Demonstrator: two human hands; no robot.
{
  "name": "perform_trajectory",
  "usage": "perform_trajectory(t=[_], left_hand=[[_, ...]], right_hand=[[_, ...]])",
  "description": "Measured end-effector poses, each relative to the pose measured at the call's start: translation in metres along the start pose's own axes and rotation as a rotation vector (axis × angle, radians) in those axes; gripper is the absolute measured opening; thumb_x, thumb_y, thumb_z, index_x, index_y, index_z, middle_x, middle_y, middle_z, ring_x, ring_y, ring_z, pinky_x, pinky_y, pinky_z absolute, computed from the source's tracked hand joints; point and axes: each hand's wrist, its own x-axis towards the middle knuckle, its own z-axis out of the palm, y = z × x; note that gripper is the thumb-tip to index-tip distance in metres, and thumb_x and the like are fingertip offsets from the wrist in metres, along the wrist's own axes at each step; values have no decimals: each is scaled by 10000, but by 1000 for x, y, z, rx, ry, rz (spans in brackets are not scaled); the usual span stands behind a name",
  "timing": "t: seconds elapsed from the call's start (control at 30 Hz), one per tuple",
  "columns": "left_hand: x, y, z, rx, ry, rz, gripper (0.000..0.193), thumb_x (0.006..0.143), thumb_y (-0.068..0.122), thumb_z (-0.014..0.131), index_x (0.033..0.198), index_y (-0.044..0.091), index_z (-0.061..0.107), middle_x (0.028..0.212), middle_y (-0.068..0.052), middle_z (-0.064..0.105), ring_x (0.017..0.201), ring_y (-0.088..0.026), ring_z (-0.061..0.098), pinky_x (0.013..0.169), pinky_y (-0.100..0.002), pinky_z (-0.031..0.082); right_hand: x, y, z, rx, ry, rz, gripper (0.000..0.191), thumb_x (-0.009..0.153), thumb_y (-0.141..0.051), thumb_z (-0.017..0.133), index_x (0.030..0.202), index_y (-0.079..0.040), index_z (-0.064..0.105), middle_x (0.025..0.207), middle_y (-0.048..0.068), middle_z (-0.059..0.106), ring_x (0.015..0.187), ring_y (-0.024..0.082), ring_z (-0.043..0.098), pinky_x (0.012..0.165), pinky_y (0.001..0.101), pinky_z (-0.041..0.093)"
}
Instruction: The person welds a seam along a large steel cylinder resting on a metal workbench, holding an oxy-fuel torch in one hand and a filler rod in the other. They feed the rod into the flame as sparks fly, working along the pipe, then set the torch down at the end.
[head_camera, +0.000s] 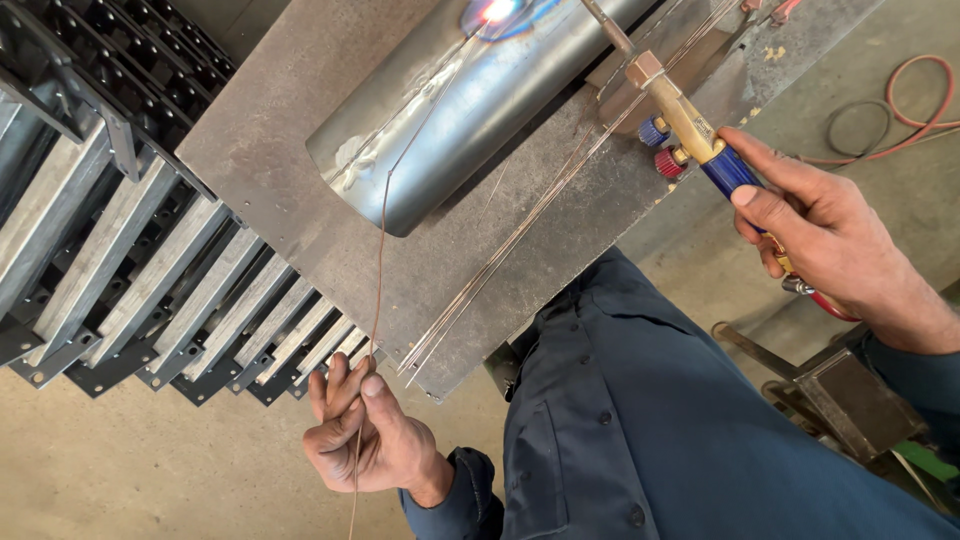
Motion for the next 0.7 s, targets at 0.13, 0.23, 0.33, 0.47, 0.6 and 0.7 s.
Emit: perform_trajectory(t=[0.13, 0.23, 0.33, 0.47, 0.6, 0.7], left_hand=[[1, 0, -1, 18, -11, 2, 279, 1045, 29, 722, 976, 93, 459, 1042, -198, 757, 1254, -259, 699, 1317, -474, 334], [0, 0, 0, 33, -9, 5, 275, 1046, 29, 717, 977, 94, 459, 1044, -197, 758, 1253, -258, 700, 1322, -472, 322], [1, 0, 1, 37, -8, 4, 269, 1043, 28, 716, 986, 99, 462, 1041, -192, 760, 1249, -250, 703, 1340, -477, 290], [0, -1, -1, 33, -24, 1, 271, 1042, 30, 715, 1005, 119, 462, 1033, -176, 764, 1248, -235, 701, 1372, -479, 221], [-1, -3, -2, 23, -22, 9, 266, 1042, 33, 713, 1015, 132, 467, 1013, -162, 765, 1239, -228, 706, 1381, -479, 200], [-1, -3, -2, 26, -27, 14, 266, 1049, 34, 710, 1016, 133, 466, 968, -165, 766, 1245, -230, 702, 1382, -484, 195]], right_hand=[[-1, 1, -1, -2, -9, -4, 616, 1005, -201, 565, 1615, -198, 482, 728, 27, 512, 544, 93, 457, 491, 269, 405], [-2, 4, -2, 1, -38, -54, 624, 1055, -200, 579, 1671, -186, 484, 760, 25, 521, 561, 88, 469, 491, 264, 406], [-1, 6, -3, 0, -46, -63, 619, 1055, -201, 577, 1667, -185, 487, 751, 23, 515, 561, 85, 469, 491, 265, 413], [1, 3, -2, -1, -44, -52, 618, 1040, -202, 571, 1652, -192, 482, 744, 23, 518, 555, 86, 470, 491, 266, 417], [1, 0, 0, -35, -21, -16, 606, 1008, -202, 560, 1610, -206, 487, 720, 29, 514, 542, 92, 467, 492, 272, 415], [2, 1, -1, -45, -26, -18, 601, 1008, -202, 559, 1605, -205, 490, 722, 27, 519, 543, 91, 473, 494, 270, 417]])
